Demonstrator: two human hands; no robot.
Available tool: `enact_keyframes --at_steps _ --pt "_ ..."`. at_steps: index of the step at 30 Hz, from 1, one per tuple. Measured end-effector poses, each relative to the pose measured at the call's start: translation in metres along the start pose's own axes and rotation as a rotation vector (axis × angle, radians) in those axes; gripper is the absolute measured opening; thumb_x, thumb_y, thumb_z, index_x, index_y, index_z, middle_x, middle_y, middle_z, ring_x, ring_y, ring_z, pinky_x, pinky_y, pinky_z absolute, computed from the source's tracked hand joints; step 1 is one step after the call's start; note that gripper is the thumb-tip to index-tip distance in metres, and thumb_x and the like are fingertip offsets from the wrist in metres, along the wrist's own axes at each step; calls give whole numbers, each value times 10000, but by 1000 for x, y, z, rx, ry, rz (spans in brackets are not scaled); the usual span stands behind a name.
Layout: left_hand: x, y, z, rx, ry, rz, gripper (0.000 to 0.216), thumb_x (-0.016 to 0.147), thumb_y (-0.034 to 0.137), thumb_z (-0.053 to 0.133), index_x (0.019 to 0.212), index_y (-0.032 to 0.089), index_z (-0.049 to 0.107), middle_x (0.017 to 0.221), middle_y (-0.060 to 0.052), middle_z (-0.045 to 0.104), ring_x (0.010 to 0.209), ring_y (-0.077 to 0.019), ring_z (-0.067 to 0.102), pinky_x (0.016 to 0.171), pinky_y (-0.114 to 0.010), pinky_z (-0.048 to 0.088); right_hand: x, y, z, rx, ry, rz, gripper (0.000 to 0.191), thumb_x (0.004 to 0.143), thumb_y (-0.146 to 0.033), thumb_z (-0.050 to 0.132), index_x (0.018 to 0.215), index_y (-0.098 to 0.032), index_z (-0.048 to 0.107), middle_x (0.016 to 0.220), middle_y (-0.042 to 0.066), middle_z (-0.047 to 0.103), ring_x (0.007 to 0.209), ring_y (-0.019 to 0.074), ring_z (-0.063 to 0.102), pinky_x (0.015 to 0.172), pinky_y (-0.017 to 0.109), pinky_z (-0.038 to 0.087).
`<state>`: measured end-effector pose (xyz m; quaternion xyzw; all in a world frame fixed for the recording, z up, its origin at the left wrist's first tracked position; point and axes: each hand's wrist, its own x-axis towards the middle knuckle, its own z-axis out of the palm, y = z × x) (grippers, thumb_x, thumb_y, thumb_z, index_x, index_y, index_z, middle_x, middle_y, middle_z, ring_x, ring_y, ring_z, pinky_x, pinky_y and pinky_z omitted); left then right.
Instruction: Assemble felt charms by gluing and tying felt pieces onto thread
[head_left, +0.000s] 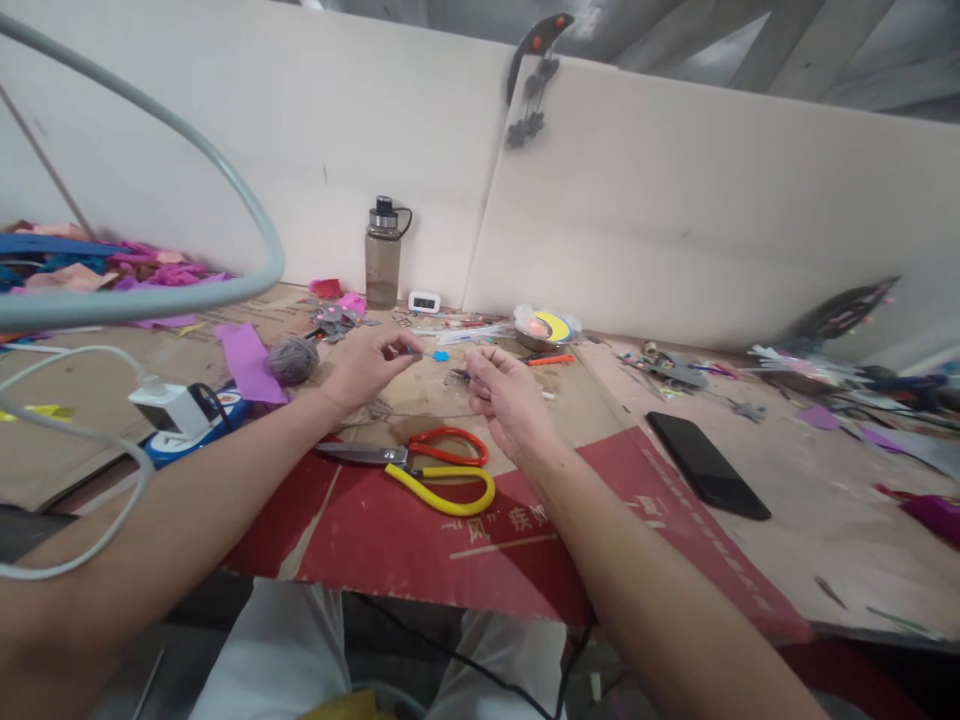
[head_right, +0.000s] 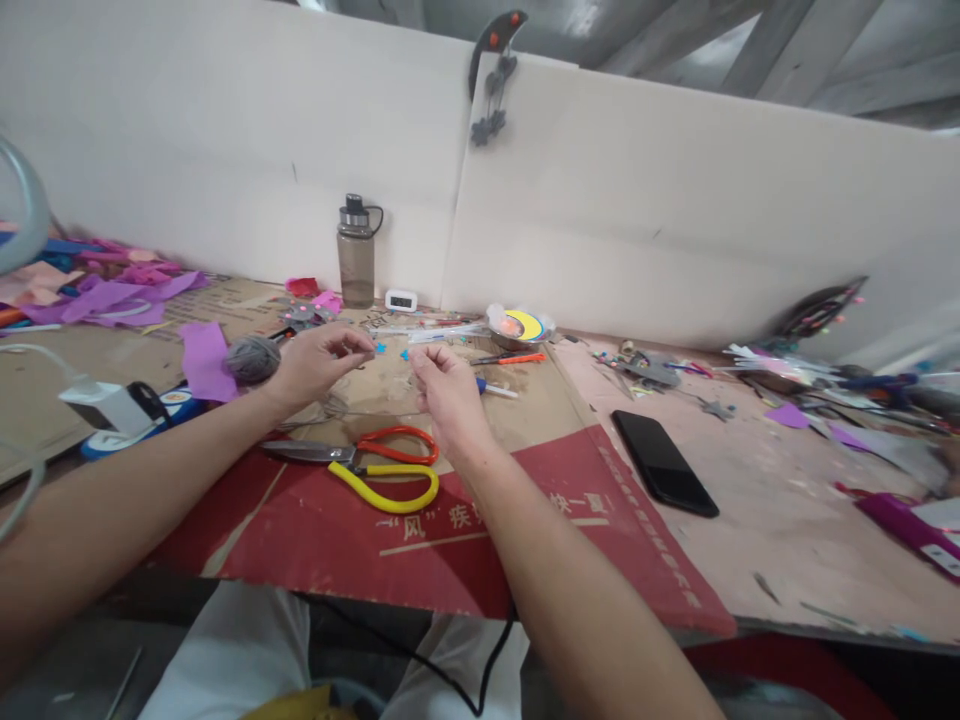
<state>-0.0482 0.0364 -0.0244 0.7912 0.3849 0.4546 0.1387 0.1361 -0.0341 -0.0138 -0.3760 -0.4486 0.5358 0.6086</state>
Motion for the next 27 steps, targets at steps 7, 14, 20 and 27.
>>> enact_keyframes --at_steps 7,14,20,27 --pt "-9 24 -2 -21 118 117 148 763 149 601 857 204 702 929 -41 732 904 -180 654 881 -334 482 7 9 -3 -218 21 -118 234 703 -396 684 699 -202 551 577 -70 393 492 68 258 455 244 198" --pt "-12 24 10 -394 75 -42 155 752 259 690 861 158 648 849 -53 711 801 -157 669 771 -299 527 9 13 -4 -275 22 -175 217 720 -385 680 683 -202 570 592 -58 431 537 83 318 511 245 270" --pt "-13 35 16 -715 19 -322 369 701 303 758 1002 143 617 692 -8 677 622 -122 630 592 -246 493 11 13 -5 -244 72 -174 230 725 -411 680 717 -198 594 622 -55 473 537 78 325 514 243 283" --pt "-17 37 18 -611 36 -250 207 718 301 727 851 160 653 836 -50 708 763 -153 658 745 -309 528 10 13 -4 -200 53 -162 239 701 -410 700 713 -201 582 601 -61 449 519 74 300 485 240 238"
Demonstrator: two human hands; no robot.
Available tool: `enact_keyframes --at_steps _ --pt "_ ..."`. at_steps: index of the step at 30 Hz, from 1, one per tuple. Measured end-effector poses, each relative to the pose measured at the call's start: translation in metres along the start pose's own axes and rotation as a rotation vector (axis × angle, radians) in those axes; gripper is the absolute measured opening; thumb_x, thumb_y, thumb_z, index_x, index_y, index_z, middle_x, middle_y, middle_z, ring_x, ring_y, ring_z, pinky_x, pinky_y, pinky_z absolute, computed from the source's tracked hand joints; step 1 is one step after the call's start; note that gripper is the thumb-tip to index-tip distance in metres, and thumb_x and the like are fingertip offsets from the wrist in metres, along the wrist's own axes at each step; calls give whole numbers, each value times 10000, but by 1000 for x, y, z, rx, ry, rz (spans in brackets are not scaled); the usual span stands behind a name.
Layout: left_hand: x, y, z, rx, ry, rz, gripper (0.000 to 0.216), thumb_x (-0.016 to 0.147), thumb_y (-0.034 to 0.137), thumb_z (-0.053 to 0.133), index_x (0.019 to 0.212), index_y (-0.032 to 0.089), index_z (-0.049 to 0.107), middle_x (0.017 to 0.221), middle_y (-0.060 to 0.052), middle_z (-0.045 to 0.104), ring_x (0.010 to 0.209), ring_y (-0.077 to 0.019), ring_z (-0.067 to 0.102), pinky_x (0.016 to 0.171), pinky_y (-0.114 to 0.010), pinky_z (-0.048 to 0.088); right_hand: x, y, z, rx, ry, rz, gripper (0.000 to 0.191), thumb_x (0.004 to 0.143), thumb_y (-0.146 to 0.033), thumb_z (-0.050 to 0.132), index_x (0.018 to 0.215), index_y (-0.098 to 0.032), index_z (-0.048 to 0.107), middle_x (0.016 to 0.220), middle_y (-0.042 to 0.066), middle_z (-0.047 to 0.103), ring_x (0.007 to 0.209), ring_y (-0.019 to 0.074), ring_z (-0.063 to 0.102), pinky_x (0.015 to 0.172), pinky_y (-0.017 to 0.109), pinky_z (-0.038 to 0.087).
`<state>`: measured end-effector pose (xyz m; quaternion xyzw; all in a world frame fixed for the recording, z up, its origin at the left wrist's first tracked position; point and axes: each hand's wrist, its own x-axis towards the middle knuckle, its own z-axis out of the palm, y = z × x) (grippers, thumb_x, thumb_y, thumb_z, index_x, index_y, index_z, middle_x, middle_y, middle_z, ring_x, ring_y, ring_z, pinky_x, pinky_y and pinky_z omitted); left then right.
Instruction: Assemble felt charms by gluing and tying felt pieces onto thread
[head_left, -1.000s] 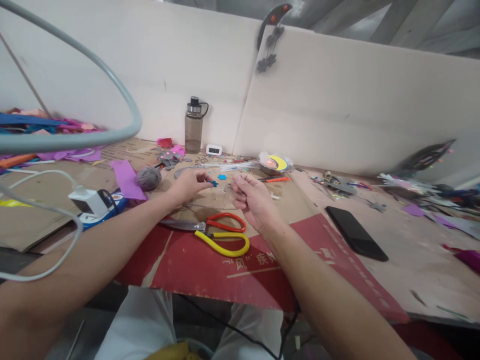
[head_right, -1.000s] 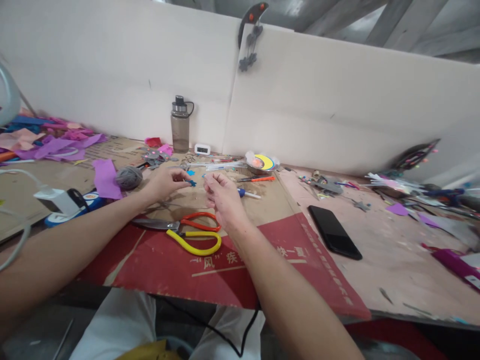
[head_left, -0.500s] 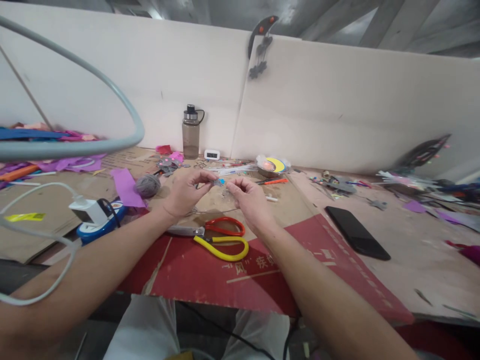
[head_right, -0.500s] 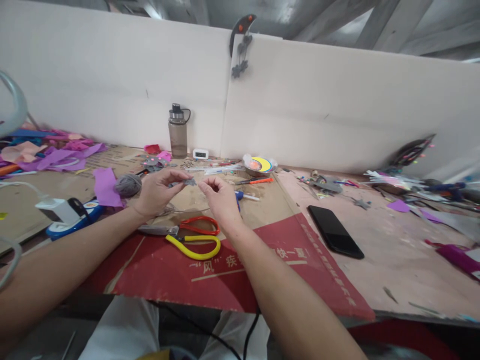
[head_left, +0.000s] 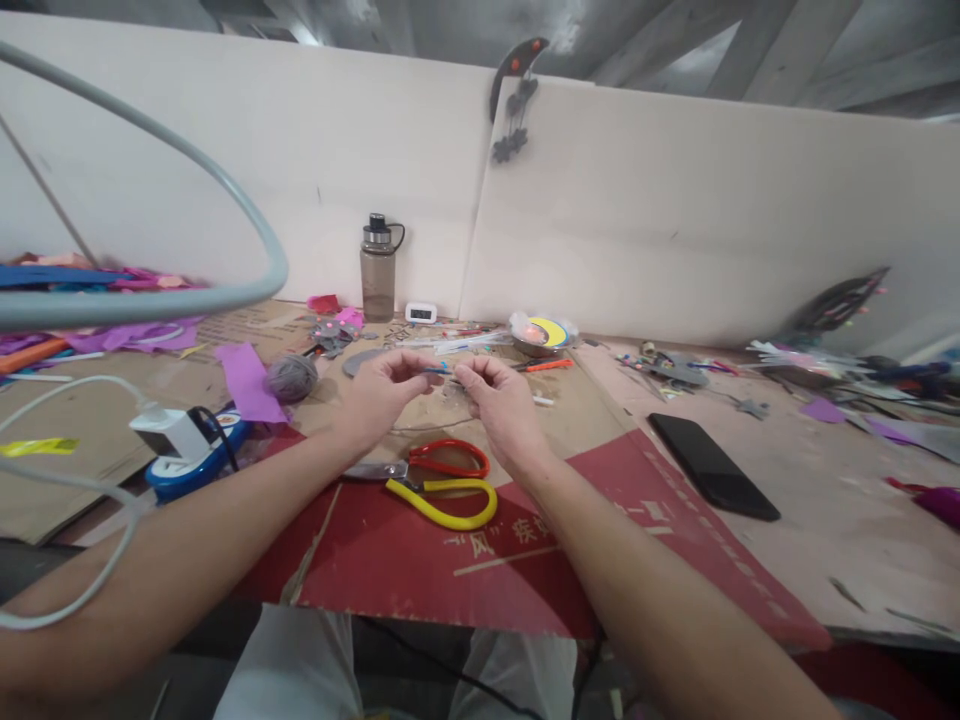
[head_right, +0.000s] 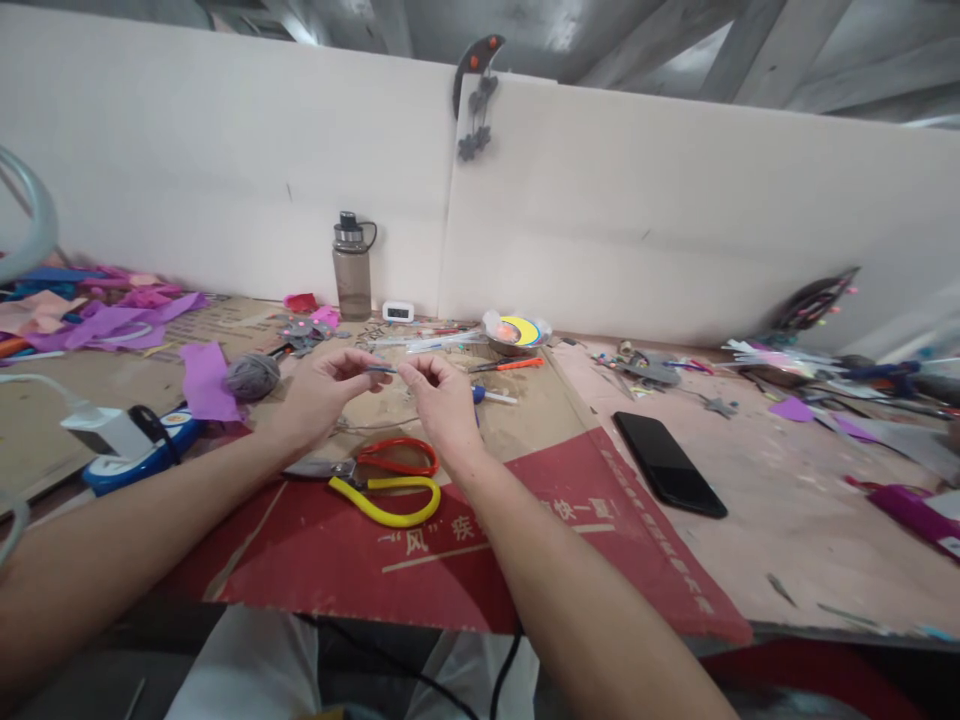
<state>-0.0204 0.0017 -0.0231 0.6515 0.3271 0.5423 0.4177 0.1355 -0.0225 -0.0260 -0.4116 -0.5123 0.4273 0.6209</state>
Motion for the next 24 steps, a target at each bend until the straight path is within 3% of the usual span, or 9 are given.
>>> enact_keyframes --at_steps 3,6,10,17,24 --pt "-1 2 -4 198 42 238 77 747 214 668 814 181 650 985 -72 709 955 -184 649 905 -356 500 -3 -2 2 27 -23 25 239 694 -397 707 701 -201 570 563 -73 400 489 66 272 467 241 203" --pt "-1 2 -7 320 51 408 144 756 119 602 875 192 637 1055 -72 689 1048 -189 624 972 -372 475 -5 -4 4 17 -29 32 217 705 -379 699 703 -200 576 548 -76 391 475 66 275 458 244 190" --pt "-1 -3 -6 299 65 448 276 748 83 578 1003 191 582 1053 -68 669 1032 -178 635 961 -365 499 -6 -4 4 22 -36 43 202 708 -365 700 702 -203 578 546 -80 386 466 64 268 452 247 194" --pt "0 -3 -8 443 42 494 318 768 84 548 1066 191 573 1090 -69 665 1057 -175 630 967 -345 499 -3 1 3 44 -53 83 248 669 -408 727 717 -200 600 539 -79 390 448 57 257 443 247 178" --pt "0 4 -15 593 -38 679 333 768 46 540 1052 208 601 1066 -57 690 1064 -176 622 988 -346 462 -6 -4 6 168 -90 173 292 613 -405 769 701 -181 604 532 -86 397 444 44 243 437 236 167"
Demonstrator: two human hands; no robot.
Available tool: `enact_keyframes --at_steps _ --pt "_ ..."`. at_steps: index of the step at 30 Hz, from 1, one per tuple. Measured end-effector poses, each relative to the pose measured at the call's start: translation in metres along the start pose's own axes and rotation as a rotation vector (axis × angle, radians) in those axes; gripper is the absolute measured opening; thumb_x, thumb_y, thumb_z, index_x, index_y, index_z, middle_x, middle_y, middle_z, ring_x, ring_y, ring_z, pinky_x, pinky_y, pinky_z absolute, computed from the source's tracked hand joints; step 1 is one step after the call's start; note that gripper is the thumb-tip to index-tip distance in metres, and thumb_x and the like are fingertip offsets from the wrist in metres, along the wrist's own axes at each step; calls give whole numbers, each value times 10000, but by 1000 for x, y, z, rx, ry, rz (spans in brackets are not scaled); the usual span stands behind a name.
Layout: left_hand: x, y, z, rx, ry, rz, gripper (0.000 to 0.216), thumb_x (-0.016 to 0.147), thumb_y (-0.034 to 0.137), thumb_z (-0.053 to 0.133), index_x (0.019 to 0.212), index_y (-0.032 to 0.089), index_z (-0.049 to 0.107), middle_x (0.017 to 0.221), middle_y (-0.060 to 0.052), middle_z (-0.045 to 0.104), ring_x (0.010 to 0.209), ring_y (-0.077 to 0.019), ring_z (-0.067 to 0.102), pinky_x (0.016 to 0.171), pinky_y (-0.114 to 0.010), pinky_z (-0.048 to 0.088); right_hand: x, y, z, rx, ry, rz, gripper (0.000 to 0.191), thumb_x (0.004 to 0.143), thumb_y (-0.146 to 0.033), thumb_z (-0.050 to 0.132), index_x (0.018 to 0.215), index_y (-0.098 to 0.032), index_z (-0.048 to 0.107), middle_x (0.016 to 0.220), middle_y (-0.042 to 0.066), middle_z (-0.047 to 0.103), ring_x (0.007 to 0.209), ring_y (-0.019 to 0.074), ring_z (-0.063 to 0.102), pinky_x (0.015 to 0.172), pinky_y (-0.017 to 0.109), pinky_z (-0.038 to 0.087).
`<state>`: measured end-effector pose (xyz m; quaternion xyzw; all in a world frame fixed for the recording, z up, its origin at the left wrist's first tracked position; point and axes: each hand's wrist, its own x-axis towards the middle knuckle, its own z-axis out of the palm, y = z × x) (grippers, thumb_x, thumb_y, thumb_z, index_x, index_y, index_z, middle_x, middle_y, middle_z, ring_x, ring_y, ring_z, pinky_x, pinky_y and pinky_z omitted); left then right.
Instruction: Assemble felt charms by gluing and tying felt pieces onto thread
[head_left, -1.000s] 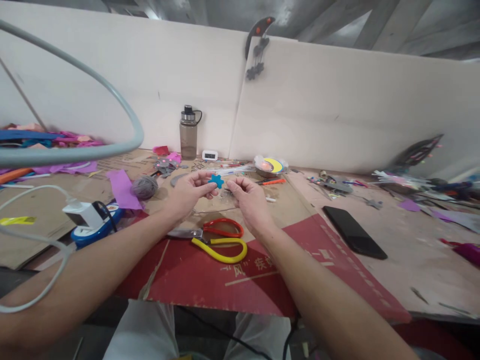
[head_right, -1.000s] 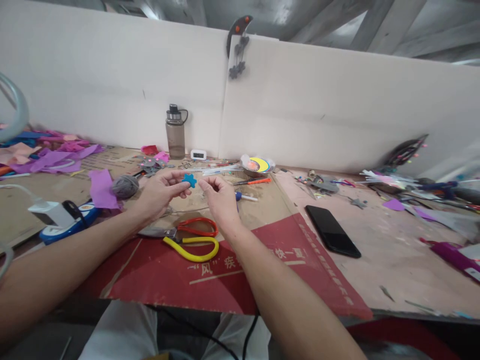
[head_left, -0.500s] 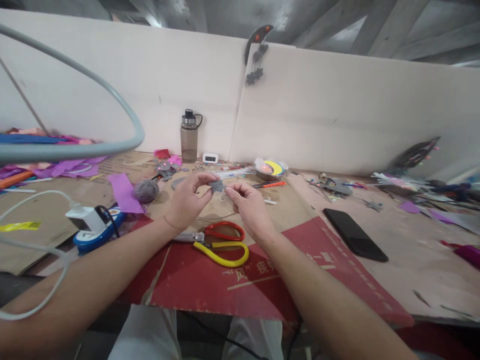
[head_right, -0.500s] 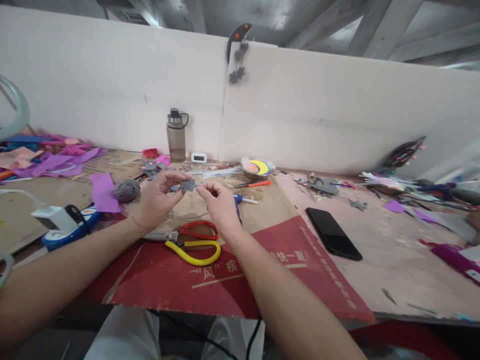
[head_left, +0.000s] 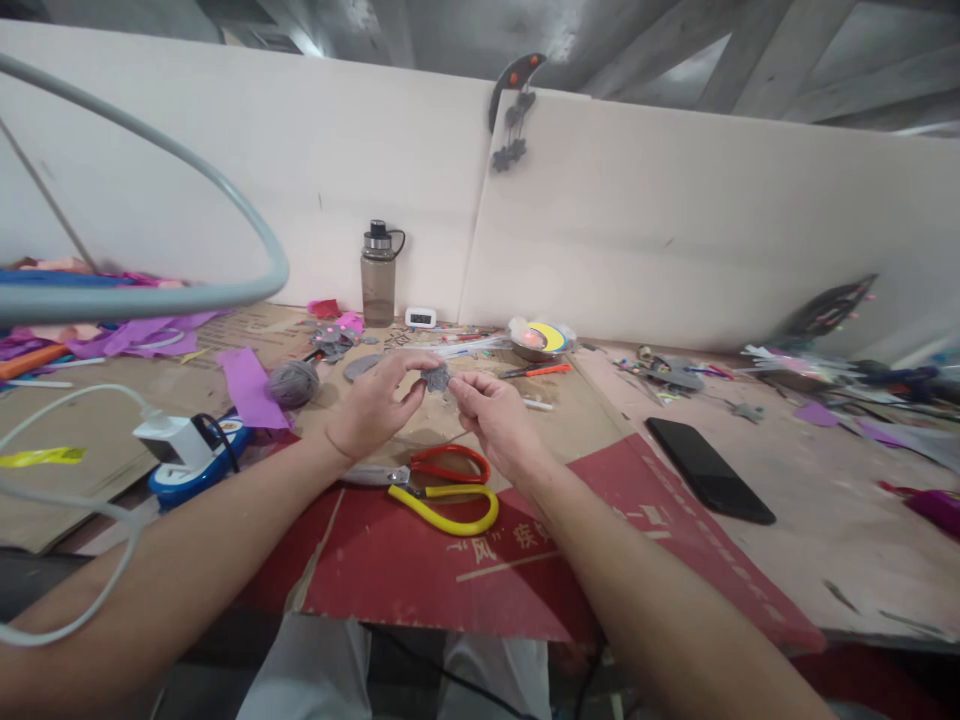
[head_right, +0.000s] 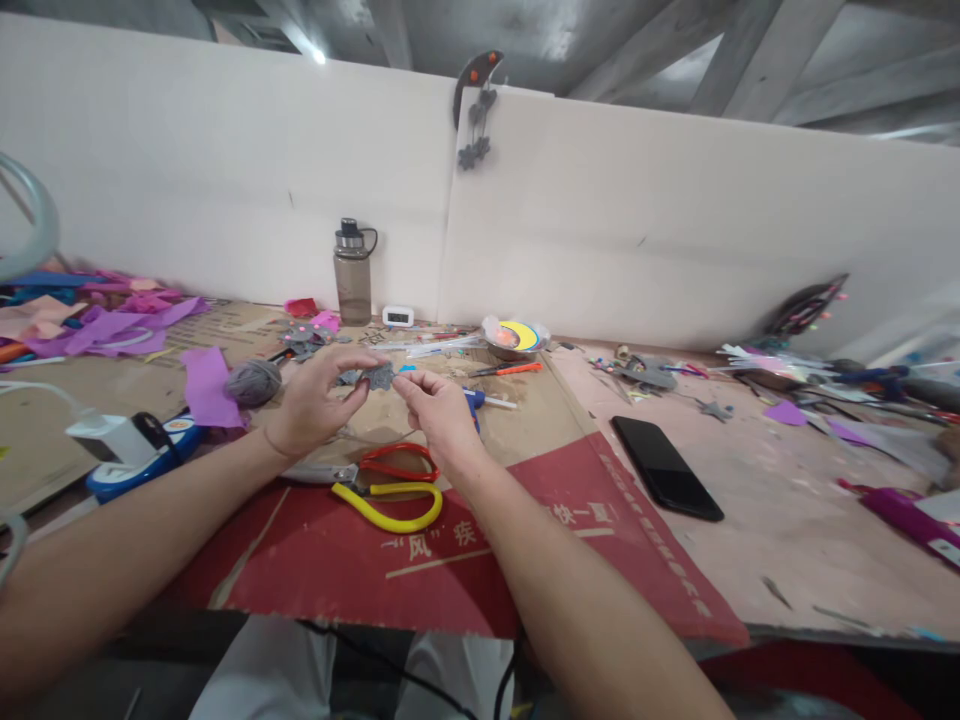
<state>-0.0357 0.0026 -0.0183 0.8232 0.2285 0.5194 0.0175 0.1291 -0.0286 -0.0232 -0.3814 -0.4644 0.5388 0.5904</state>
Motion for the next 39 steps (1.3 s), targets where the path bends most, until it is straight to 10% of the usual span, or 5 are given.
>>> enact_keyframes --at_steps 5,11,24,33,39 --pt "0 -1 4 -149 27 -208 313 780 80 533 1071 185 583 1141 -92 626 970 -161 628 825 -296 507 2 0 -2 3 48 4 280 609 -385 768 670 -176 592 541 -80 417 448 46 271 442 238 180" --pt "3 -3 9 -575 -87 -658 192 874 336 536 884 159 610 755 -27 626 661 -119 579 611 -245 436 6 2 -6 -26 84 -16 251 626 -385 741 657 -185 592 515 -78 420 451 60 287 447 243 209" --pt "0 -8 17 -1033 -114 -1005 295 708 385 754 728 118 630 637 -21 618 531 -84 522 523 -216 387 4 2 -3 18 15 77 267 601 -350 721 601 -186 510 459 -111 299 424 39 205 425 229 164" --pt "-2 -8 25 -1080 -83 -1042 423 772 553 626 807 131 616 689 -55 639 577 -127 580 522 -235 399 5 3 -5 -40 63 85 245 619 -319 691 586 -189 486 460 -113 301 415 36 204 417 232 154" --pt "0 -12 18 -617 12 -712 203 767 180 572 958 161 637 872 -33 652 679 -109 584 612 -239 443 6 6 -4 -32 39 137 269 602 -309 694 595 -197 449 446 -124 281 409 29 183 409 219 126"
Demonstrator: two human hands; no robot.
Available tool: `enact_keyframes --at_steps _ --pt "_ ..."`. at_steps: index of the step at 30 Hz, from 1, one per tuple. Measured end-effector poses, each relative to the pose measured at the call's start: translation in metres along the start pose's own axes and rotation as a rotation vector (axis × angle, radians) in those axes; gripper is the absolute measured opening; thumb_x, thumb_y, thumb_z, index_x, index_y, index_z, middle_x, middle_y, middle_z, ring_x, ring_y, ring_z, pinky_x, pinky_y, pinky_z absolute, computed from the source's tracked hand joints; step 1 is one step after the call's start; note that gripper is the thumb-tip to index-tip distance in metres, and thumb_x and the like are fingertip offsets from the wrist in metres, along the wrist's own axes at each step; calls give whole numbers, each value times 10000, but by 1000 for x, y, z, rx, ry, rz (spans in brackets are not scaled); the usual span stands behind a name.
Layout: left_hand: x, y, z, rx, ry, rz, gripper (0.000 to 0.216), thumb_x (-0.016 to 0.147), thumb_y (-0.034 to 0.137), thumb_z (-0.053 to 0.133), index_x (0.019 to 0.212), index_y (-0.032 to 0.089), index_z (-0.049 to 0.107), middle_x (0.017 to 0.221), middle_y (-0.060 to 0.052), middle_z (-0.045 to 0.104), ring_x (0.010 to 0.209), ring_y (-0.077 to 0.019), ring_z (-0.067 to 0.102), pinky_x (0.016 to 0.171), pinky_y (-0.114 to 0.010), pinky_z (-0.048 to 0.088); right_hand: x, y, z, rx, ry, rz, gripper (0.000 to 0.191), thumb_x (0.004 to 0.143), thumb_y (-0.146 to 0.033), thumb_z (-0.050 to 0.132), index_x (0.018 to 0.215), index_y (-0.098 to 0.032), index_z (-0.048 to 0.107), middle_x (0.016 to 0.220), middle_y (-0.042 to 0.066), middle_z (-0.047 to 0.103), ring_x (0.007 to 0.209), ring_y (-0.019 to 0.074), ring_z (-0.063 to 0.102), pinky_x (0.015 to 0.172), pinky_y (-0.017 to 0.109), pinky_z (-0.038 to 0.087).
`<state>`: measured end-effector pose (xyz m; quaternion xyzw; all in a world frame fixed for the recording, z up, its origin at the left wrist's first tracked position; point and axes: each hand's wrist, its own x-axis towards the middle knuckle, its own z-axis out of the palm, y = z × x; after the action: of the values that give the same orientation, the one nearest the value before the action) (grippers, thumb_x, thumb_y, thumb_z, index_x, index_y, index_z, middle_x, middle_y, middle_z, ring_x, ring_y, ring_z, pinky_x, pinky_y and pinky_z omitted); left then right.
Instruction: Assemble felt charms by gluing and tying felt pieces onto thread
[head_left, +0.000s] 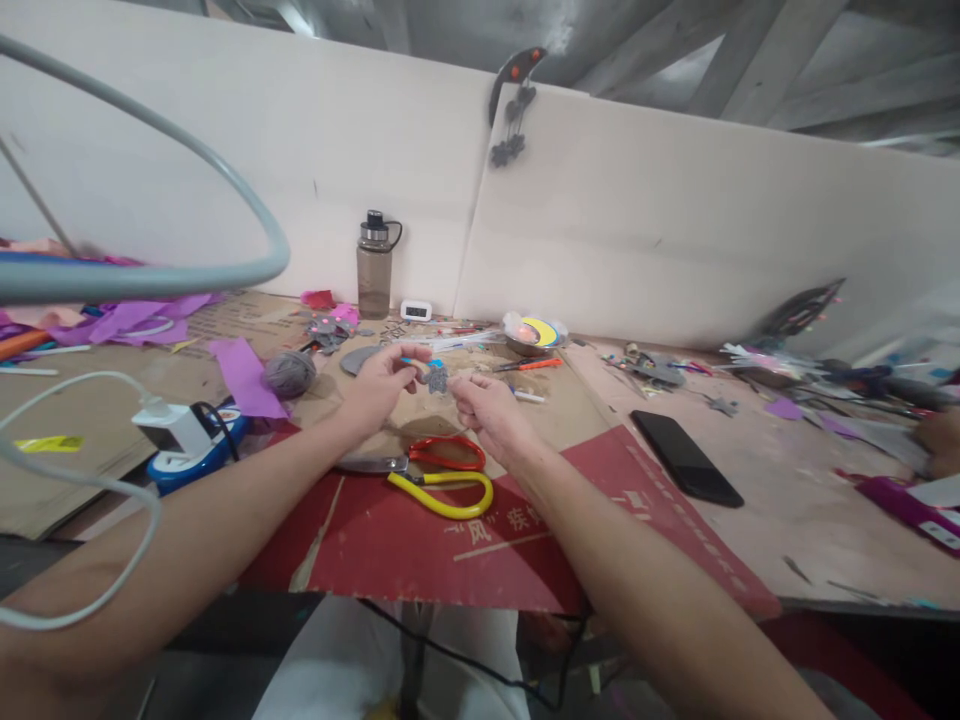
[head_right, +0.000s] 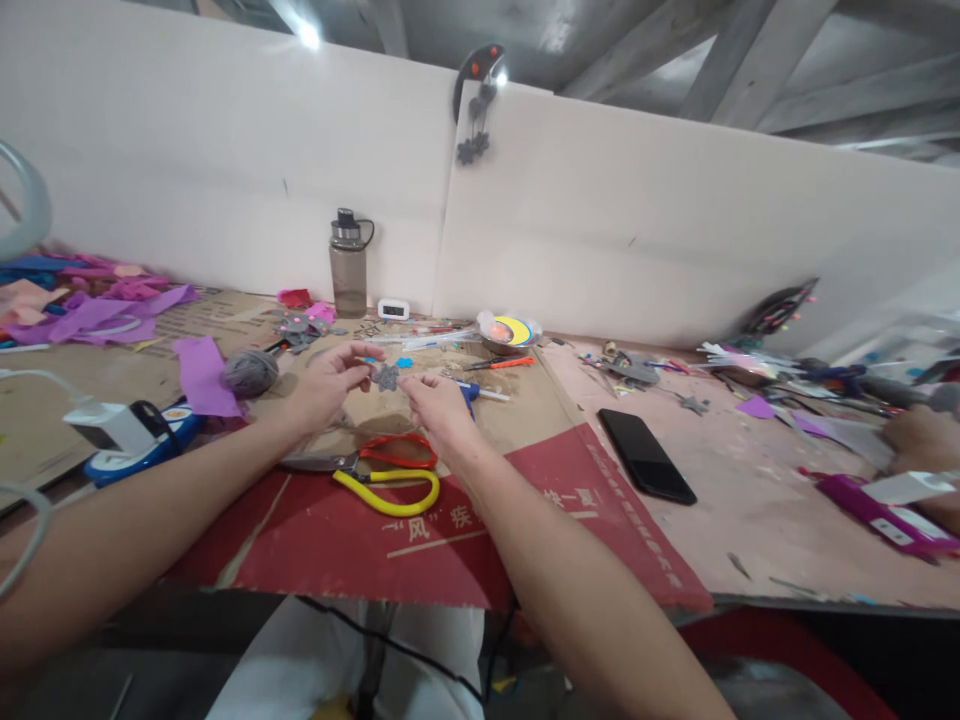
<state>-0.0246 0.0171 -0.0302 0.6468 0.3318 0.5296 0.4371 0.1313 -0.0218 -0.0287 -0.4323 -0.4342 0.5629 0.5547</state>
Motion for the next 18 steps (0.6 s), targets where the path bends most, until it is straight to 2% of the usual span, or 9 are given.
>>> enact_keyframes --at_steps 3,5,7,9,11,13,18 --pt "0 8 -5 374 -75 303 364 685 43 522 998 182 644 1080 -55 654 842 -131 611 678 -243 463 0 0 0 17 -15 19 298 589 -296 705 594 -200 422 465 -119 293 418 25 186 405 213 109" --pt "0 13 -7 546 -132 471 353 679 31 535 967 193 660 1184 -62 637 1020 -167 595 748 -256 473 0 0 -1 33 -19 24 303 582 -283 716 604 -197 427 487 -114 297 426 24 190 404 211 97" --pt "-1 17 -8 627 -168 560 241 721 58 560 883 196 675 1125 -57 671 1067 -176 587 839 -283 469 0 -1 -2 52 -38 21 316 579 -287 730 605 -193 430 504 -111 292 433 23 188 403 209 86" --pt "-1 19 -8 638 -180 580 142 771 103 578 812 195 679 1021 -50 705 1009 -169 611 893 -305 456 0 -3 -3 68 -64 16 334 576 -301 745 596 -190 430 508 -110 282 437 21 181 403 205 80" --pt "-2 19 -9 628 -179 551 100 791 147 598 804 193 686 964 -48 717 945 -166 623 875 -306 457 -1 -4 -3 77 -79 11 346 571 -314 760 589 -186 439 507 -108 282 438 19 181 403 201 81" --pt "-2 18 -9 596 -138 453 81 796 208 620 825 186 693 892 -47 716 846 -161 622 791 -294 467 -1 -5 -4 82 -81 9 326 571 -324 772 607 -174 485 510 -107 288 439 19 185 404 199 89" --pt "-1 15 -7 289 -89 34 213 762 358 669 824 154 668 685 -13 646 623 -120 558 617 -255 432 -1 -9 -6 63 -7 -52 217 640 -300 708 769 -134 655 577 -64 426 463 28 272 417 200 148"
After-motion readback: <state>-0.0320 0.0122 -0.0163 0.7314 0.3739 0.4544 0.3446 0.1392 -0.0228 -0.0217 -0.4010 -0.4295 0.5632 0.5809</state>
